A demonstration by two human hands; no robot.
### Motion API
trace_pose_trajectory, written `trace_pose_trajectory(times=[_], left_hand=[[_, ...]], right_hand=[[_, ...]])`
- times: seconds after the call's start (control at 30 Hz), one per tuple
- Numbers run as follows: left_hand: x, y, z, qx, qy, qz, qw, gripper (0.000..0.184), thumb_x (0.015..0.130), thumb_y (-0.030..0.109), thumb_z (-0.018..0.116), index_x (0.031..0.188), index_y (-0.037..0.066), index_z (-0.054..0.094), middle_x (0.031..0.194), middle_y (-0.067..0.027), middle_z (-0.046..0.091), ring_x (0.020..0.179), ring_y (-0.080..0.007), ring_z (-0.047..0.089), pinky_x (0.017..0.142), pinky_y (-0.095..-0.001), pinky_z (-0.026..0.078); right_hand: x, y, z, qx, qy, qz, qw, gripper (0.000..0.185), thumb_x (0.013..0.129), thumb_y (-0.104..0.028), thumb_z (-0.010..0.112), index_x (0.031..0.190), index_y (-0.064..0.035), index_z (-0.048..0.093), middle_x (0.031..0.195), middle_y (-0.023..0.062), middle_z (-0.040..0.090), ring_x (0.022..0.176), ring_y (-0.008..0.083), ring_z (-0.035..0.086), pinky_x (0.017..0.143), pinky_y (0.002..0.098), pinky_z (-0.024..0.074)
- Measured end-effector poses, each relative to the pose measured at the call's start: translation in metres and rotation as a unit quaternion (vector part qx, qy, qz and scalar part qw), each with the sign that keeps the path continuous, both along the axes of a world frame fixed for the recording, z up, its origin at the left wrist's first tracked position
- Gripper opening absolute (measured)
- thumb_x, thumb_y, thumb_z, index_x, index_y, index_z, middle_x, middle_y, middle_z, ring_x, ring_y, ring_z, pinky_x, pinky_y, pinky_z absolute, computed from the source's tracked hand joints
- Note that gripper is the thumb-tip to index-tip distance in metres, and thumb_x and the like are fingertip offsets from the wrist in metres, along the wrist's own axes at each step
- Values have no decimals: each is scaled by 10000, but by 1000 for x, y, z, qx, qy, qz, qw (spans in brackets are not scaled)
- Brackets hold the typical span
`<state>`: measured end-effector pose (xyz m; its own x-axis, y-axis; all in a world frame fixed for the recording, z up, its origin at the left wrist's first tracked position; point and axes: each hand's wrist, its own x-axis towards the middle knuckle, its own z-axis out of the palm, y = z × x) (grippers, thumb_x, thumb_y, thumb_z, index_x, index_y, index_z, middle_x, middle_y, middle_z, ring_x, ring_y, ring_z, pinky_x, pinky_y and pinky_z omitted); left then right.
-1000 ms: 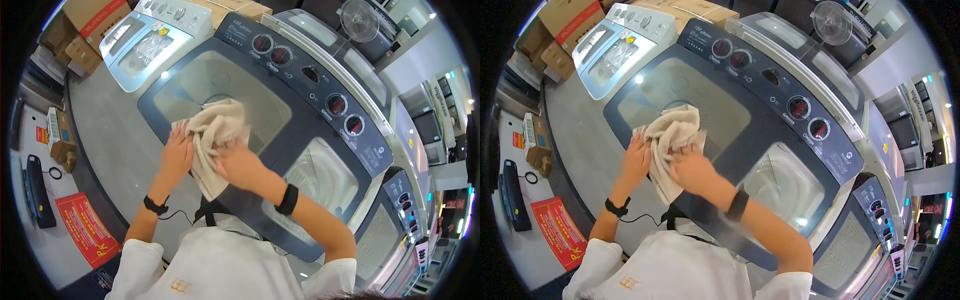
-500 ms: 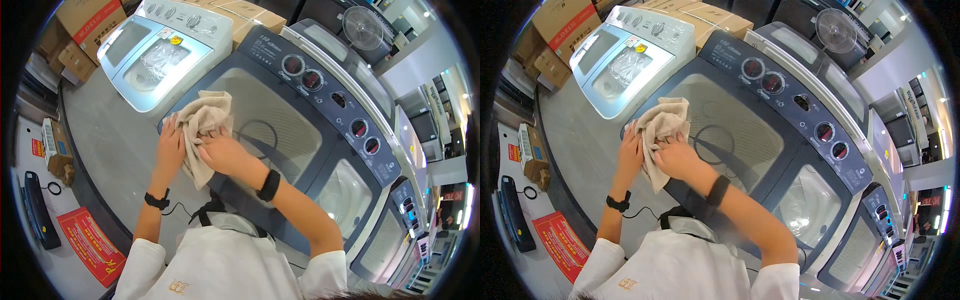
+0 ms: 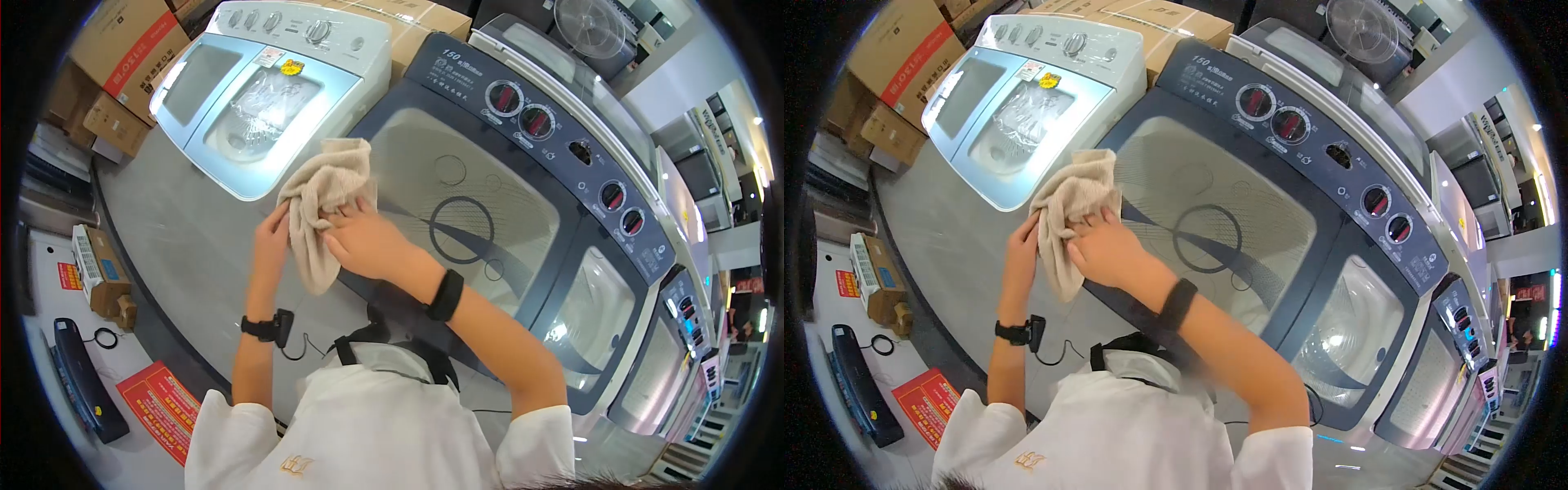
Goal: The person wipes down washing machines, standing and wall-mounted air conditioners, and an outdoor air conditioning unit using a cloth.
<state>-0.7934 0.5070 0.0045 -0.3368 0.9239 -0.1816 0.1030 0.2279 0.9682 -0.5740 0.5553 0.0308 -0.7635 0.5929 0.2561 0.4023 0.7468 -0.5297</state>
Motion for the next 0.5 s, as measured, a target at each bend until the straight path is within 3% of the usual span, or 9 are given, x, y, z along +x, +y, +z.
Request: trace_pose_trajectory(times=[0.03,0.2,0.23,0.33,0.4,0.5], left_hand=[[4,-1,-2,12,-6,21,1000,361,1052,99,497,1362,-56,597,1194,-111,703,959,-134,659,817,-269,524],[17,-11,-16,82,42,57,994,367,1048,64,499,1386,-55,577,1230,-124,696,980,-136,664,842,-270,527],[17,-17,-14,95,53,35,993,361,1023,16,507,1364,-78,575,1320,-188,643,1132,-214,648,938,-316,511],[38,-52,13,70,299,-54,950,368,971,-39,508,1328,-103,570,1379,-272,560,1283,-355,555,1038,-378,468],[68,-81,18,84,424,-88,898,395,915,0,560,1299,-91,582,1387,-325,505,1319,-465,471,1100,-458,421],[111,-123,27,128,501,-264,814,460,879,99,626,1307,-67,589,1400,-322,497,1307,-479,478,1132,-518,379]], right_hand=[[-6,0,4,14,-39,1,999,360,987,-238,508,1242,-26,648,1372,154,597,1273,408,503,1132,590,329],[-9,-37,1,73,-37,-24,996,388,939,-263,590,1258,-51,650,1388,139,580,1292,384,498,1119,577,338],[-2,-52,3,77,-36,-27,996,394,930,-269,605,1259,-57,651,1395,135,574,1295,376,497,1115,575,342],[29,-109,14,43,-62,-76,994,333,947,-262,606,1199,-64,697,1473,118,530,1398,338,439,1164,572,312],[67,-146,35,-21,-73,-114,991,346,947,-241,606,1228,-52,679,1485,125,523,1415,338,433,1166,562,321],[129,-181,44,-108,-94,-205,968,379,948,-192,566,1279,-26,650,1519,156,490,1447,390,403,1194,585,284]])
